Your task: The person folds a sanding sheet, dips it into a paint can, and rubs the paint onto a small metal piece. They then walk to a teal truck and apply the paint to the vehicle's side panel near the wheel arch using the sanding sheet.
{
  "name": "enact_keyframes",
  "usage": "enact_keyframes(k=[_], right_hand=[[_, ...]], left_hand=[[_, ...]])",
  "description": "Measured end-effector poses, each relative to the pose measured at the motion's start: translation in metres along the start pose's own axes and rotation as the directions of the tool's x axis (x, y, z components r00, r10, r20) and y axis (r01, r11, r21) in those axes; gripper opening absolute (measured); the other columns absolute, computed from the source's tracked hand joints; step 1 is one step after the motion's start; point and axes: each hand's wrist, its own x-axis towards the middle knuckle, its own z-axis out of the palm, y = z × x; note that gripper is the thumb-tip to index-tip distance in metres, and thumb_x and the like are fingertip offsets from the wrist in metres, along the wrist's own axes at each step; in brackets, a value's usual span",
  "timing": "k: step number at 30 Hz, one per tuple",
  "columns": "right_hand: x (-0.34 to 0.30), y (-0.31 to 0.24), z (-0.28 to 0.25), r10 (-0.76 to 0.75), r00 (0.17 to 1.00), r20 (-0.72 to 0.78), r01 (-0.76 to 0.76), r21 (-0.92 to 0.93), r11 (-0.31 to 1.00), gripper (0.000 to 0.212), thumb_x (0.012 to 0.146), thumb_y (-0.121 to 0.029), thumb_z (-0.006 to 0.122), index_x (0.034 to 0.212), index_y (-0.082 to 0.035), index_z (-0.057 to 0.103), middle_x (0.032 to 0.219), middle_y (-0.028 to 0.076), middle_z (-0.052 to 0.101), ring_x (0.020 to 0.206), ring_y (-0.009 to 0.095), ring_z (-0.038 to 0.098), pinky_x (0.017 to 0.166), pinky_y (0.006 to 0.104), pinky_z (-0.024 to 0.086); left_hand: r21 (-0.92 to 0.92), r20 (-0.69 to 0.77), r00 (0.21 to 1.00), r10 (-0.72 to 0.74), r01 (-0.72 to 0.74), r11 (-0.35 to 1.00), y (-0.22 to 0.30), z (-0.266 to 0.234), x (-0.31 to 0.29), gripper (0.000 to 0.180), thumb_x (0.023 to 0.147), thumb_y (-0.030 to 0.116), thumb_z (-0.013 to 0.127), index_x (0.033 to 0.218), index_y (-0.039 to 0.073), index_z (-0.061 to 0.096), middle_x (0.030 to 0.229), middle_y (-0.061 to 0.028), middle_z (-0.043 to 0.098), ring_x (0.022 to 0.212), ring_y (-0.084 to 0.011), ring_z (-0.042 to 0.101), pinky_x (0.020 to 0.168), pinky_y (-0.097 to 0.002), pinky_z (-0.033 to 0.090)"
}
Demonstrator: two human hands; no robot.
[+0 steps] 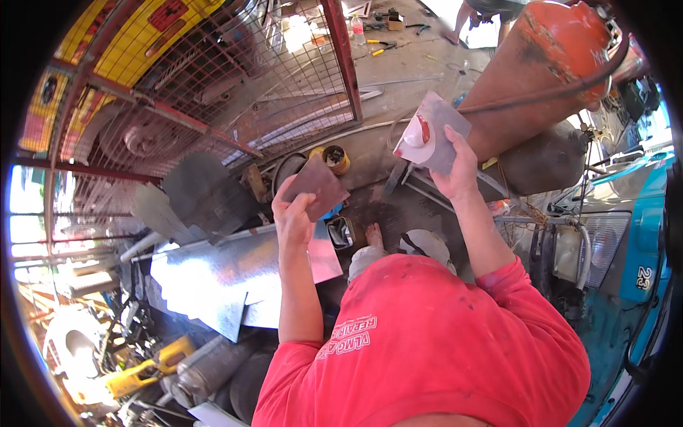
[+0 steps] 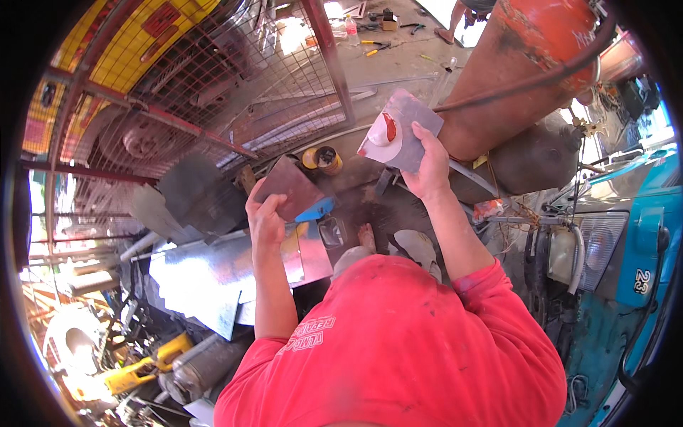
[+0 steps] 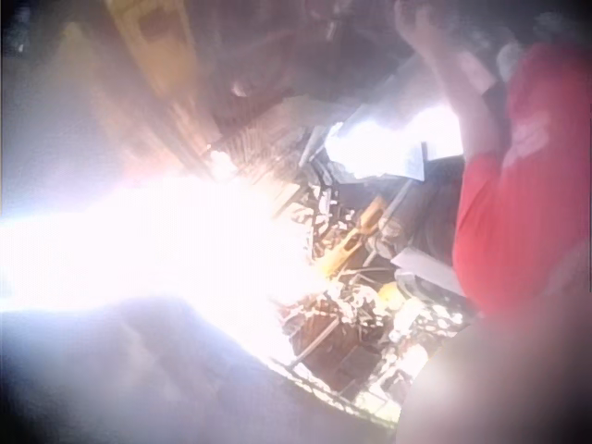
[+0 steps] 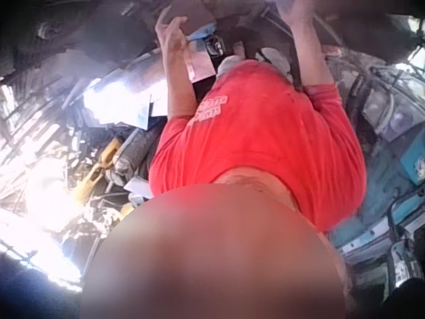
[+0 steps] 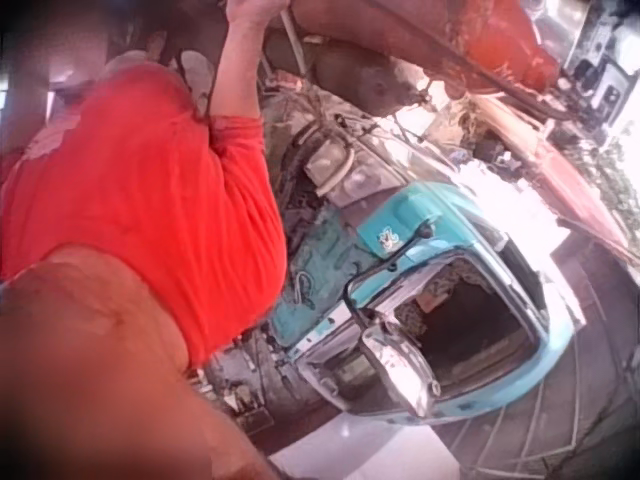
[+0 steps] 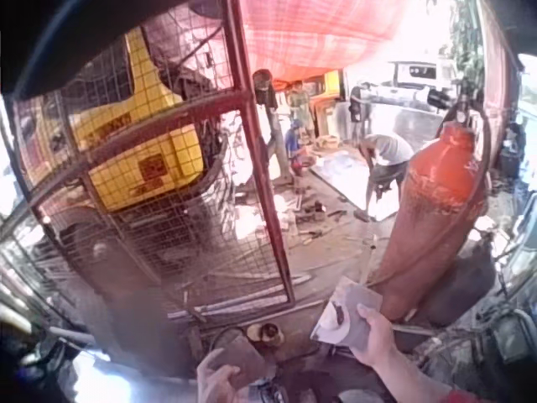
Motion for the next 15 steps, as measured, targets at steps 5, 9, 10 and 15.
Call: enact_keyframes(k=[5, 9, 10, 15], right_hand=[[0.035, 0.007, 0.016, -0.162, 0.983, -0.092, 0.147, -0.147, 0.978, 0.038, 0.106, -0.023, 0.069, 0.14, -0.004, 0.065, 0.129, 0.008, 0.074, 0.118, 0.022, 0.073, 0.104, 0.0419, 0.059], [0.041, 0.005, 0.019, -0.075, 0.997, 0.021, 0.078, -0.227, 0.971, 0.038, 0.106, -0.021, 0.071, 0.139, -0.004, 0.065, 0.128, 0.009, 0.074, 0.116, 0.022, 0.073, 0.101, 0.0406, 0.06], [0.041, 0.001, 0.02, -0.044, 0.998, 0.046, 0.052, -0.188, 0.981, 0.038, 0.106, -0.021, 0.071, 0.139, -0.004, 0.065, 0.128, 0.009, 0.074, 0.116, 0.022, 0.073, 0.101, 0.0408, 0.06], [0.045, -0.014, 0.031, 0.115, 0.989, -0.093, -0.121, -0.068, 0.99, 0.038, 0.105, -0.018, 0.07, 0.14, -0.004, 0.065, 0.127, 0.01, 0.075, 0.114, 0.023, 0.074, 0.098, 0.0415, 0.061]], left_hand=[[0.054, 0.195, 0.98, -0.026, 0.016, 0.998, 0.028, 0.055, 0.087, 0.044, 0.086, -0.011, 0.064, 0.128, -0.003, 0.071, 0.108, -0.0072, 0.078, 0.096, -0.0167, 0.073, 0.087, -0.0303, 0.059], [0.007, 0.31, 0.951, -0.004, 0.002, 1.0, 0.021, 0.102, 0.135, 0.042, 0.087, -0.01, 0.064, 0.127, -0.002, 0.071, 0.108, -0.0062, 0.077, 0.095, -0.0155, 0.072, 0.087, -0.0293, 0.058], [-0.002, 0.332, 0.943, 0.004, -0.003, 1.0, 0.019, 0.114, 0.147, 0.041, 0.087, -0.01, 0.064, 0.127, -0.003, 0.071, 0.108, -0.0062, 0.078, 0.095, -0.0153, 0.072, 0.086, -0.0291, 0.057], [0.166, 0.45, 0.89, -0.081, 0.006, 0.986, 0.022, 0.169, 0.209, 0.037, 0.088, -0.007, 0.064, 0.123, -0.002, 0.073, 0.107, -0.0044, 0.076, 0.093, -0.014, 0.07, 0.085, -0.0278, 0.055]])
